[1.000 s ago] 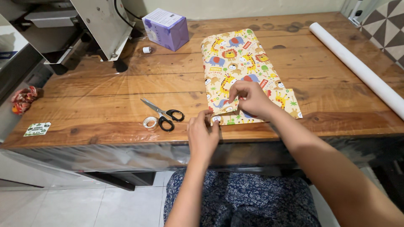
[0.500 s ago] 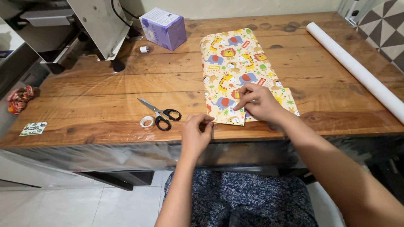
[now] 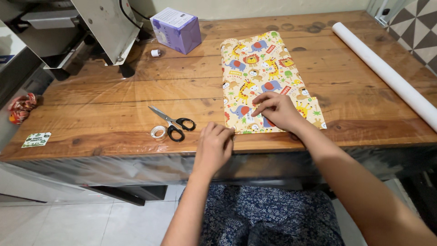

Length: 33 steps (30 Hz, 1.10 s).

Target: The person wraps a rectangular item with patterned wrapping paper on a wooden table. They fold the paper edges, smooth the surface, apply clear tape to secure the folds, and use scissors to cut tape as needed. The wrapped item remains on the table at the end.

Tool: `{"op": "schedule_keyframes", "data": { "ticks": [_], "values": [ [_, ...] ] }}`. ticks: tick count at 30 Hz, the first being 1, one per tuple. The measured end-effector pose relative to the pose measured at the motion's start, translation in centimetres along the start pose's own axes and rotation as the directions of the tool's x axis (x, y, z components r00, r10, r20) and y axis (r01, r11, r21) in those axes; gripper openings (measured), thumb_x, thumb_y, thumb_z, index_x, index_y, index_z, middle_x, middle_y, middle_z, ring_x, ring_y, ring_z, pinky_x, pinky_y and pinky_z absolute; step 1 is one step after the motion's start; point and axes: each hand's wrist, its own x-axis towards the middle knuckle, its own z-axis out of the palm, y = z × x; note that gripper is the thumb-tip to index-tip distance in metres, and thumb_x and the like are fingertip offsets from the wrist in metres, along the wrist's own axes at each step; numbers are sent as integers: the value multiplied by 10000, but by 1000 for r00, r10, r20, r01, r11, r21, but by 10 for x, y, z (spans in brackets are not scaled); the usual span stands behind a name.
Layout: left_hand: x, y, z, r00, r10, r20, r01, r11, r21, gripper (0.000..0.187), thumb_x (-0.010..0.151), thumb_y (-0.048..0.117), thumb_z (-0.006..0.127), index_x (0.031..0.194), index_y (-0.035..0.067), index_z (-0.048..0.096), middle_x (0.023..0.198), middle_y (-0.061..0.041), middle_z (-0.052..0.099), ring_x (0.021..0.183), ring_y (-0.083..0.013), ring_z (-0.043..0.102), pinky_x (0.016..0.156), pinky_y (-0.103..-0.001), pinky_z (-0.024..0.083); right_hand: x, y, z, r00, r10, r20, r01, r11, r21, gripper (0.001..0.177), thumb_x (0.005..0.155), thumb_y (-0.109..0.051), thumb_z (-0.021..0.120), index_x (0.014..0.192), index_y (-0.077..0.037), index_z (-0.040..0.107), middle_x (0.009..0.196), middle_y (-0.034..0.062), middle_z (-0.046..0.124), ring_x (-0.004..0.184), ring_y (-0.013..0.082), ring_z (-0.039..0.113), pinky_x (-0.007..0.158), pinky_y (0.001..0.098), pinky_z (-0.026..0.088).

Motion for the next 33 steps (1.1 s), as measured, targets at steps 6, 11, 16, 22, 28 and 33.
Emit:
{"op": "schedule_keyframes", "data": {
  "ticks": [6,11,16,22,28,33],
  "values": [
    [4,-6,1,985,-164,54,172,965,-197,117,855,41,721,969,23,741,923,-117,693,931,-324,648,820,-410,541,-3,-1,0,1000,27,-5,-27,999,39,302,819,86,648,895,-139,835,1156,43,740,1091,176,696,906,297,555],
    [9,-11,3,978,-182,104,204,940,-273,194,822,13,692,1007,23,751,915,-121,677,880,-285,659,767,-373,552,-4,-3,0,1000,30,1,-30,998,55,305,814,95,644,898,-127,835,1161,50,751,1103,178,697,928,298,554],
    [10,-14,8,934,-318,166,356,873,-332,238,838,40,716,1076,39,725,870,-104,672,755,-204,664,671,-328,561,-6,4,-1,1000,22,22,-26,977,210,245,817,96,652,917,-51,821,1142,69,768,1103,156,686,886,301,555],
    [12,-16,11,887,-409,216,461,814,-354,366,798,33,714,1162,55,684,861,-66,660,703,-180,621,657,-317,537,-2,2,-1,992,112,57,-126,880,457,128,948,-86,726,1057,-24,753,1062,65,744,953,92,699,860,261,563],
    [15,-15,16,862,-451,229,503,812,-295,369,736,99,738,1096,44,682,817,-66,653,730,-199,615,680,-332,529,13,-29,4,992,79,-96,-70,994,85,137,968,-142,774,1032,-26,740,876,36,714,817,80,643,724,258,520],
    [20,-14,28,840,-498,218,527,843,-107,313,699,168,808,955,11,721,778,-122,689,803,-286,609,747,-411,523,30,-36,-6,968,206,146,-230,957,177,341,763,-61,832,1079,-68,702,854,1,694,797,82,638,701,256,522]
  ]
}}
